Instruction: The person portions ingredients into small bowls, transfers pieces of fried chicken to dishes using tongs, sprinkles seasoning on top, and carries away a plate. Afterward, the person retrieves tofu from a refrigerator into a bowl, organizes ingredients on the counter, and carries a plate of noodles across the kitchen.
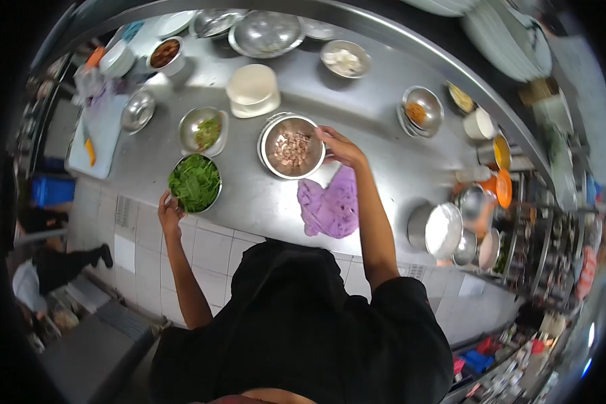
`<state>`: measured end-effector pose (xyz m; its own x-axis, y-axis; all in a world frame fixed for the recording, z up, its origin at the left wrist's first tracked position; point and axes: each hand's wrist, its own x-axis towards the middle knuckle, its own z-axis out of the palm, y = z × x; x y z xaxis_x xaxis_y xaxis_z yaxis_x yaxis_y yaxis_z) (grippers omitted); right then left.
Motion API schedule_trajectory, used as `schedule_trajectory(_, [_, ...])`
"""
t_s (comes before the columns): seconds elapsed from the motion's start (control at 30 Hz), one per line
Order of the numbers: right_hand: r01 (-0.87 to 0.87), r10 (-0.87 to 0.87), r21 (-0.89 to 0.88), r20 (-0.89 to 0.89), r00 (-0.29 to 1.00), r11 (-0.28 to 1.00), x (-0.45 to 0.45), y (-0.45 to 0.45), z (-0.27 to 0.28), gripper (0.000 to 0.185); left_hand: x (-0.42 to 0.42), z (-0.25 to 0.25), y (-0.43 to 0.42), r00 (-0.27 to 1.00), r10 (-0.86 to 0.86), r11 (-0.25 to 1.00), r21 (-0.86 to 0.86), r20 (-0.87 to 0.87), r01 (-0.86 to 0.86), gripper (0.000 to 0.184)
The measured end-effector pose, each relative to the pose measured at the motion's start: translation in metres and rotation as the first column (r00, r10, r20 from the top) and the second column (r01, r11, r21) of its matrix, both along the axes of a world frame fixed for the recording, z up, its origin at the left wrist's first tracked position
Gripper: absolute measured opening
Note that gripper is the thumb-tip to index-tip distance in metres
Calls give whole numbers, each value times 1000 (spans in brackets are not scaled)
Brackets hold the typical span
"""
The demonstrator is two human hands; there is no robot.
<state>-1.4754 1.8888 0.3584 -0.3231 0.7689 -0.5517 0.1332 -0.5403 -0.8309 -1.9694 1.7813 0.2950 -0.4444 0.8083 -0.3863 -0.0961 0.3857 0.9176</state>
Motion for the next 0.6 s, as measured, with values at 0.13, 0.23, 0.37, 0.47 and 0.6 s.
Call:
schedule_trajectory(0.13, [628,-610,-11,-249,752,778,84,-6,-16,83,-19,-3,-1,990,135,990,44,32,-136,32])
schedule_trajectory(0.23, [916,-888,-198,-381,256,349,215,-8,-68,100,-37,-7,10,985,170,983,77,-17,-169,30])
schedule_trajectory(0.37, [925,-920,-19,-108,376,380,266,7,-40,88,-77,-6,22,956,120,993,54,-268,-109,27])
schedule_trajectory(0.47, [820,-833,-151,-50,551,552,313,19,-69,67,-116,-5,40,916,82,996,59,-393,-63,29])
schedule_trajectory(0.6, [836,-844,-119,-41,535,535,326,25,-88,45,-152,1,62,916,20,999,-37,-402,-38,31])
